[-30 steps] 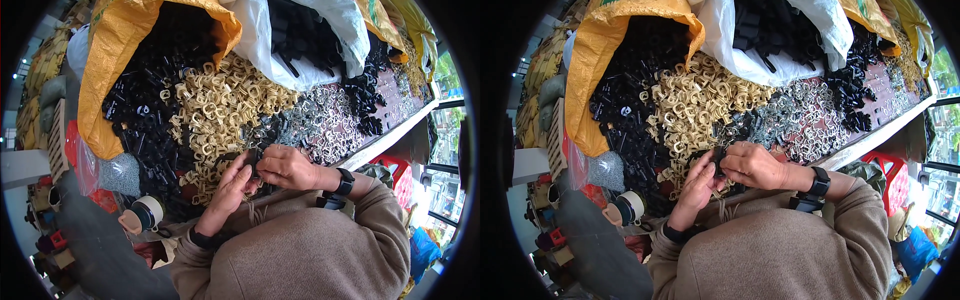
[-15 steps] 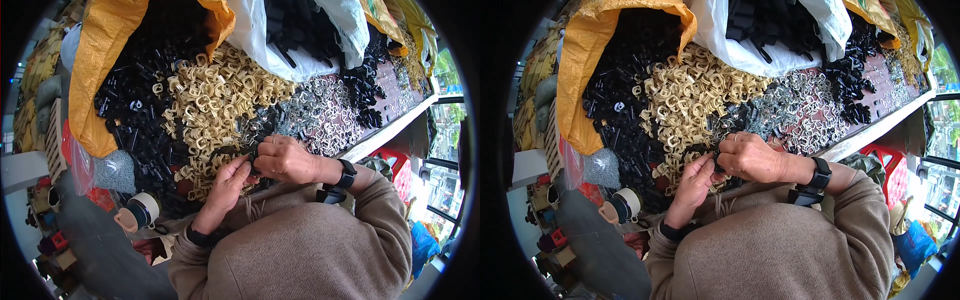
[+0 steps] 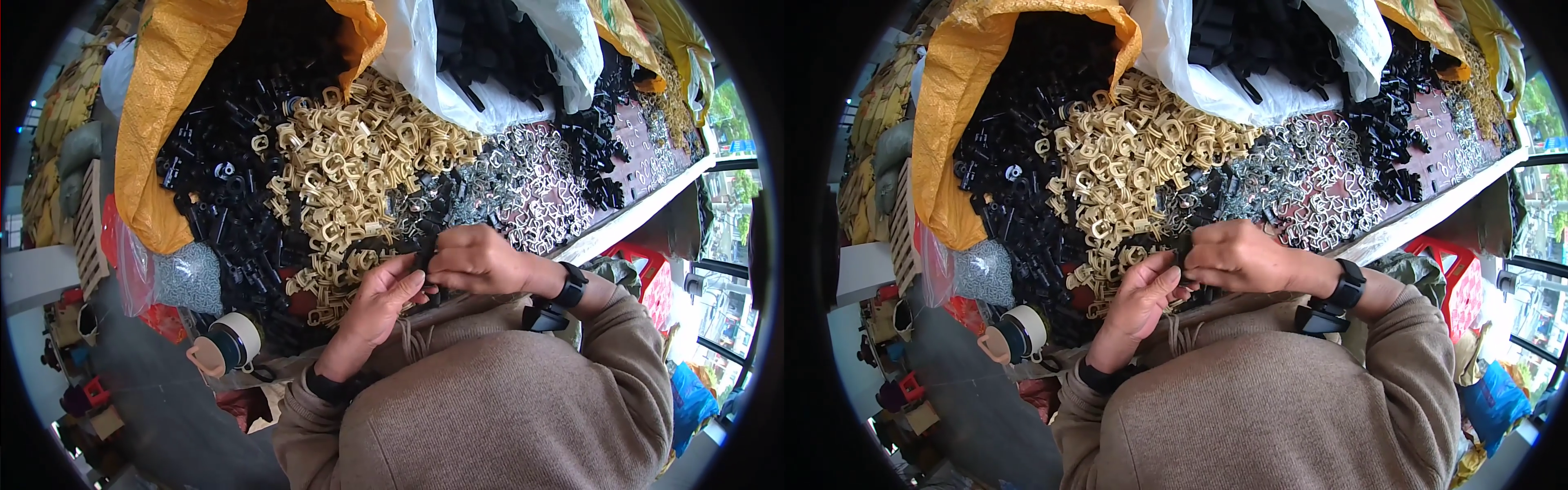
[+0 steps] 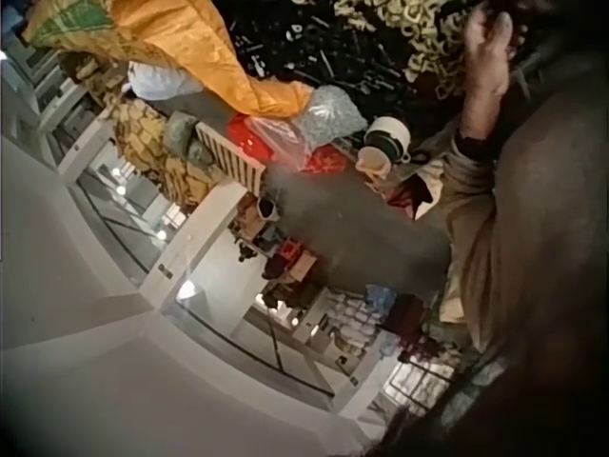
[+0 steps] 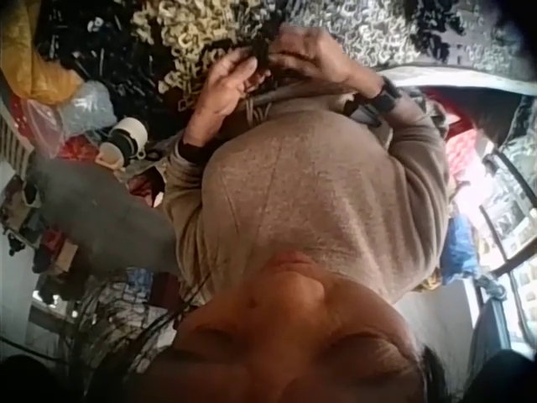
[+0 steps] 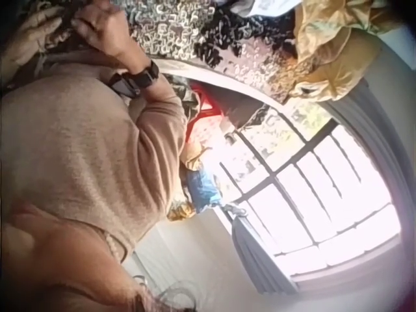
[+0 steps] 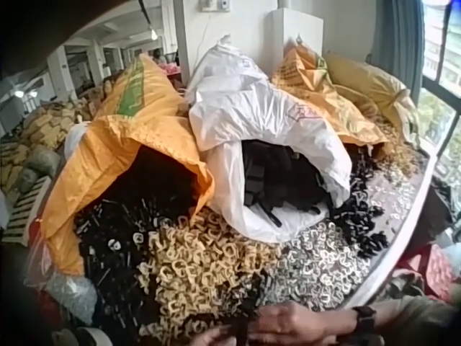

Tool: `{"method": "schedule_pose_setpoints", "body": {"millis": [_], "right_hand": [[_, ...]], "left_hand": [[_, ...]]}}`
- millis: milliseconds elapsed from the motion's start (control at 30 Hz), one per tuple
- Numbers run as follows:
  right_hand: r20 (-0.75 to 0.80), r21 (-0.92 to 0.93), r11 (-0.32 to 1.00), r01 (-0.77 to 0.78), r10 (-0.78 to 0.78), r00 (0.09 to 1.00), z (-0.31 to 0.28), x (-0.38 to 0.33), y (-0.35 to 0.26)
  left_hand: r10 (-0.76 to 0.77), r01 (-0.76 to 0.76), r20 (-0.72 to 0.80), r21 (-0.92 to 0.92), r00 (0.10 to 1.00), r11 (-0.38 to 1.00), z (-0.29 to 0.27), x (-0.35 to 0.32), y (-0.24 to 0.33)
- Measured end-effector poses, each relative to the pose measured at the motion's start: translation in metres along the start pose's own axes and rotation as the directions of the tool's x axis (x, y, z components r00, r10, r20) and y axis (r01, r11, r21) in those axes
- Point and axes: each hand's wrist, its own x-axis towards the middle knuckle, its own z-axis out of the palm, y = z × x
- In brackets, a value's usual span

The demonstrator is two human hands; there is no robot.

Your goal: The person assembles components by hand, picking up a black plastic part and a beige plastic clip from the table. They press the beige clip into the black part, then pick up and insert a small metal ring before setting the assembled unit aside.

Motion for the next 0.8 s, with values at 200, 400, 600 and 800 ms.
{"method": "schedule_pose_setpoints", "body": {"millis": [200, 400, 600, 800], "right_hand": [[-0.301, -0.287, 0.851, -0.439, 0.355, 0.885, -0.035, -0.03, 0.026], [-0.224, -0.495, 0.717, -0.49, 0.44, 0.87, -0.041, -0.054, 0.052], [-0.285, -0.168, 0.852, -0.497, 0.44, 0.851, -0.047, -0.053, 0.054], [-0.043, 0.495, 0.592, -0.636, 0.748, 0.662, -0.051, -0.058, 0.053]], "left_hand": [[0.018, -0.028, -0.055, -0.18, 0.998, 0.983, -0.003, -0.002, 0.002], [0.03, -0.043, -0.068, -0.21, 0.997, 0.977, -0.003, 0.0, 0.0], [0.048, -0.067, -0.085, -0.23, 0.995, 0.971, -0.007, -0.001, -0.002], [0.048, -0.068, -0.09, -0.234, 0.995, 0.97, -0.007, 0.0, -0.002]]}}
